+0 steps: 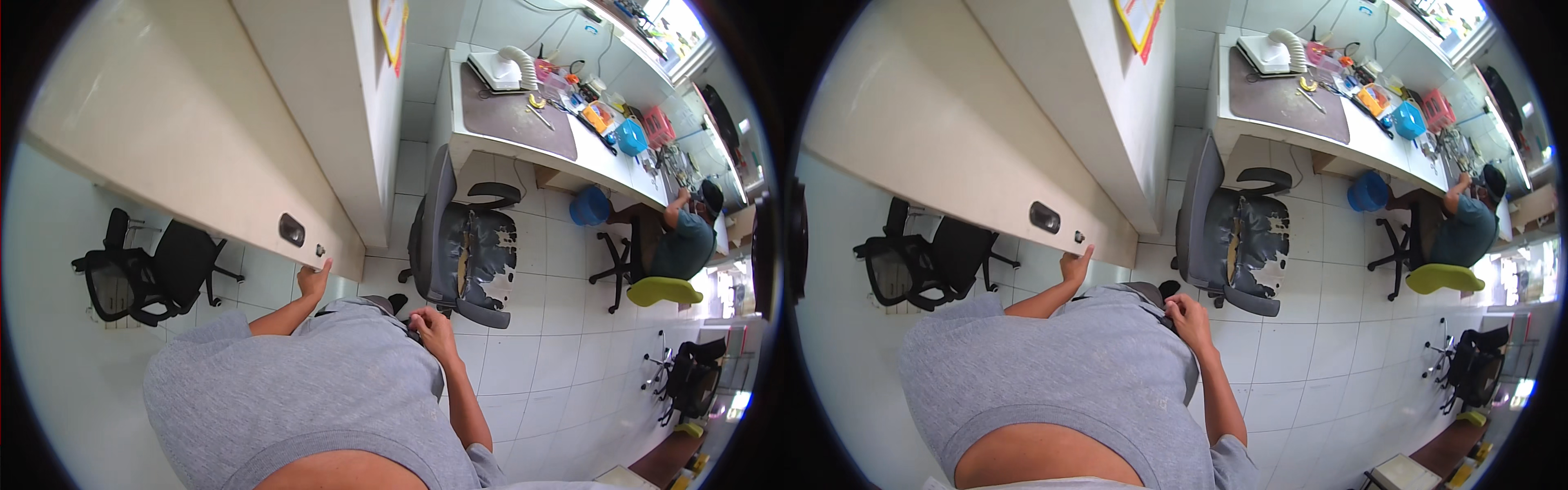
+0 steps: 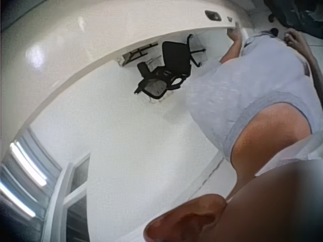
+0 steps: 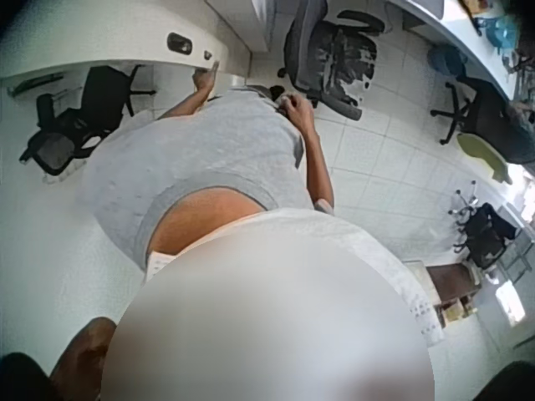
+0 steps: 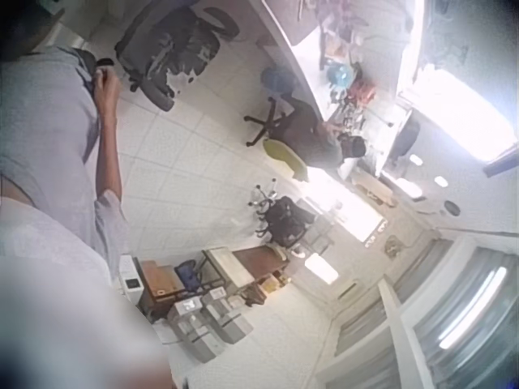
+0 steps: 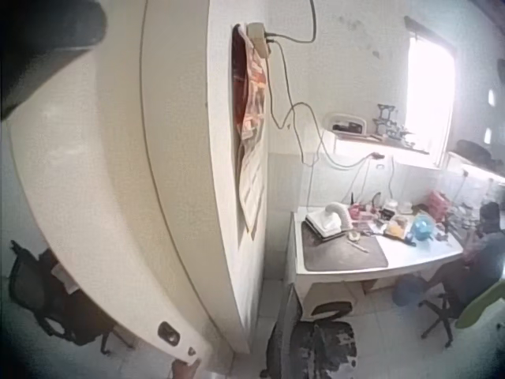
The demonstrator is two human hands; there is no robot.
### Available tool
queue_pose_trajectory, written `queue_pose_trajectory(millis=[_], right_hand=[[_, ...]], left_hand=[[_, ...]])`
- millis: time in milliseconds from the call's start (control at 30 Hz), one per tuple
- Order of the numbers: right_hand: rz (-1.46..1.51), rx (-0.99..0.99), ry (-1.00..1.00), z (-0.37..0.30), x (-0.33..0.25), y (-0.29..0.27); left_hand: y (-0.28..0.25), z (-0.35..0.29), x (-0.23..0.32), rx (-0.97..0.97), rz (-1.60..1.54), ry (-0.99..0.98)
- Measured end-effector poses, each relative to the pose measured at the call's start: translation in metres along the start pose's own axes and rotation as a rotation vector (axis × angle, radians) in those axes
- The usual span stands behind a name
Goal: Trimming excess material from dental impressions and gluing components together for a prosthetic model.
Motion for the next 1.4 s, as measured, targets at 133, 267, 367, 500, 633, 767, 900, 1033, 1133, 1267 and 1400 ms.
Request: queue_pose_trajectory(millis=[133,267,367,500,633,767,900,1033,1133,1267,1400], right_hand=[[-0.029,0.236,0.014,-0.007,0.016,-0.024],[0.235,0.336,0.068,-0.005,0.044,-0.039],[0.154,0.322,0.064,-0.007,0.046,-0.047],[0.069,0.233,0.058,-0.006,0.059,-0.066],[0.032,0.227,0.052,-0.017,0.086,-0.089],[-0.055,0.228,0.083,-0.055,0.122,-0.126],[-0.080,0.264,0.161,-0.099,0.178,-0.177],[-0.149,0.358,0.220,-0.150,0.226,-0.235],[-0.120,0.459,0.213,-0.186,0.257,-0.272],[-0.082,0.569,0.275,-0.223,0.259,-0.307],[-0.083,0.582,0.287,-0.229,0.267,-0.315]], left_hand=[[0.002,-0.001,-0.003,0.072,0.017,0.083],[-0.001,-0.009,0.002,0.055,0.021,0.026],[-0.006,-0.020,-0.001,0.040,-0.018,0.065],[-0.010,-0.043,-0.016,-0.022,0.010,-0.013],[-0.011,-0.076,-0.039,0.074,-0.112,-0.098],[-0.003,-0.094,-0.087,0.134,-0.083,-0.272],[-0.007,-0.119,-0.126,0.141,-0.077,-0.401],[-0.012,-0.157,-0.098,0.149,-0.235,-0.572],[0.011,-0.170,-0.142,0.411,-0.346,-0.606],[0.110,-0.204,-0.119,0.007,-0.246,-0.856],[0.227,-0.255,0.007,-0.780,-0.323,-0.596]])
Point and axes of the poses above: each hand's wrist, its own z-axis towards the middle knuckle, its own y-axis out of the palm, x = y × z, the point moved 1 cm from there along z, towards the middle knuckle, and after that the axes turned 6 degrees about -x, right-handed, at the moved point
